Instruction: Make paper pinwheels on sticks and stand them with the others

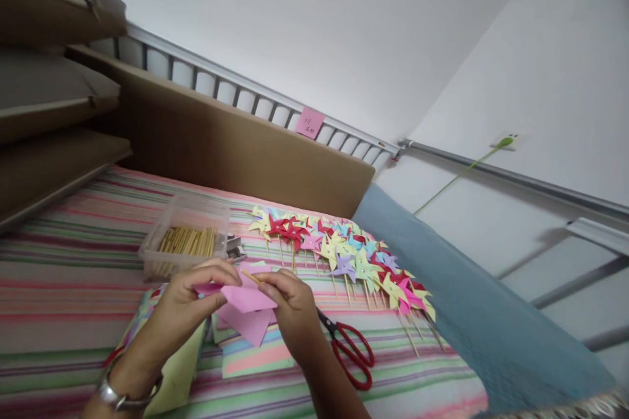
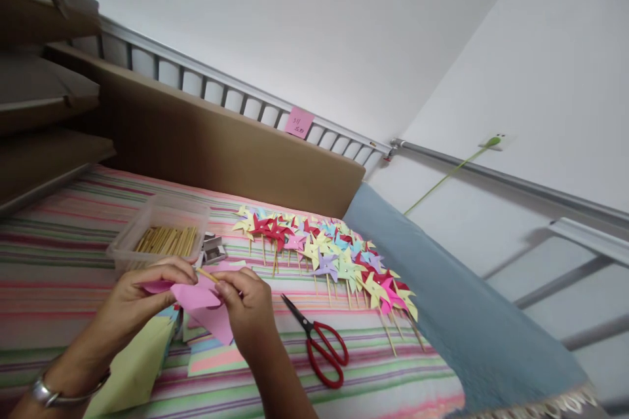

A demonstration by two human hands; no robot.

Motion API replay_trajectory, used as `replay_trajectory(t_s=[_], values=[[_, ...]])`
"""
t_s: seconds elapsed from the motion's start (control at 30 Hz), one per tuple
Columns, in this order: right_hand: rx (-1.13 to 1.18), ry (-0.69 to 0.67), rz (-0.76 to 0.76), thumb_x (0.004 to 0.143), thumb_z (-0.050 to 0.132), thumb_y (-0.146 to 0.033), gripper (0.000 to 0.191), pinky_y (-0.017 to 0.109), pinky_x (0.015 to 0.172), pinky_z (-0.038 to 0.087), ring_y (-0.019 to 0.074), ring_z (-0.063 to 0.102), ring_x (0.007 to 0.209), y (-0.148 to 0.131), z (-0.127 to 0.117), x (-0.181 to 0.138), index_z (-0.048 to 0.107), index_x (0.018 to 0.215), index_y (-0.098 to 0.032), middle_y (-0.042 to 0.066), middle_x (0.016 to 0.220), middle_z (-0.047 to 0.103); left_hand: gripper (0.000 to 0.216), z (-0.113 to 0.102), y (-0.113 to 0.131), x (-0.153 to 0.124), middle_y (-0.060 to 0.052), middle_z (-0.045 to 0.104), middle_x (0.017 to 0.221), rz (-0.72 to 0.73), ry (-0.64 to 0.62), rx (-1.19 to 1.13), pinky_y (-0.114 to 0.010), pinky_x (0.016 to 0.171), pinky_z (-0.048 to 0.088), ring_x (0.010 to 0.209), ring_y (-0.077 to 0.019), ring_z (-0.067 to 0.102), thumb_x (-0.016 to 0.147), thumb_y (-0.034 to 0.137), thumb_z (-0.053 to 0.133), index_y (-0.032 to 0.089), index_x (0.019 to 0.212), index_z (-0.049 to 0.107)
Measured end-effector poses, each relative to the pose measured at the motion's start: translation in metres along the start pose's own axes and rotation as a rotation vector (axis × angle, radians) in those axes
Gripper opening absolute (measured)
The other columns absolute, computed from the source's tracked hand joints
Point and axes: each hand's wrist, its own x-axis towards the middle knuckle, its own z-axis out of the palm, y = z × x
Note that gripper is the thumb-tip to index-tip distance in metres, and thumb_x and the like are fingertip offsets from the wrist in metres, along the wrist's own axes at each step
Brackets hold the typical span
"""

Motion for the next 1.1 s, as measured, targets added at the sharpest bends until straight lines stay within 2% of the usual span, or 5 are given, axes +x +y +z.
replay_trajectory(t_s=[0.27,0.57,1.1], values=[[0.017,0.017,-0.011,0.078,0.061,-0.020,0.017,0.026,0.065,0.042,0.0160,0.058,0.072,-0.003,0.006,0.005,0.076,0.085,-0.021,0.003,0.073,0.062,0.006,-0.002,-0.001,-0.001,-0.002,0.064,0.087,0.009,0.066,-0.006,-0.024,0.080,0.043,0.086,-0.0155,0.060,0.076,0.024,0.068,0.027,0.075,0.074],[0.045,0.029,0.023,0.075,0.063,-0.019,0.015,0.027,0.064,0.044,0.0172,0.058,0.072,-0.011,0.013,0.009,0.077,0.081,-0.020,0.004,0.073,0.063,0.005,-0.008,-0.005,-0.003,-0.003,0.067,0.087,-0.002,0.117,-0.018,-0.026,0.082,0.044,0.090,-0.0176,0.060,0.074,0.024,0.070,0.026,0.072,0.074],[0.030,0.030,-0.020,0.075,0.064,-0.013,0.016,0.023,0.061,0.047,0.0156,0.061,0.069,-0.011,0.017,0.008,0.076,0.079,-0.022,0.003,0.071,0.065,0.007,-0.008,0.000,-0.002,-0.006,0.070,0.083,0.013,0.149,0.021,-0.031,0.081,0.048,0.088,-0.0215,0.063,0.073,0.027,0.071,0.023,0.070,0.074]])
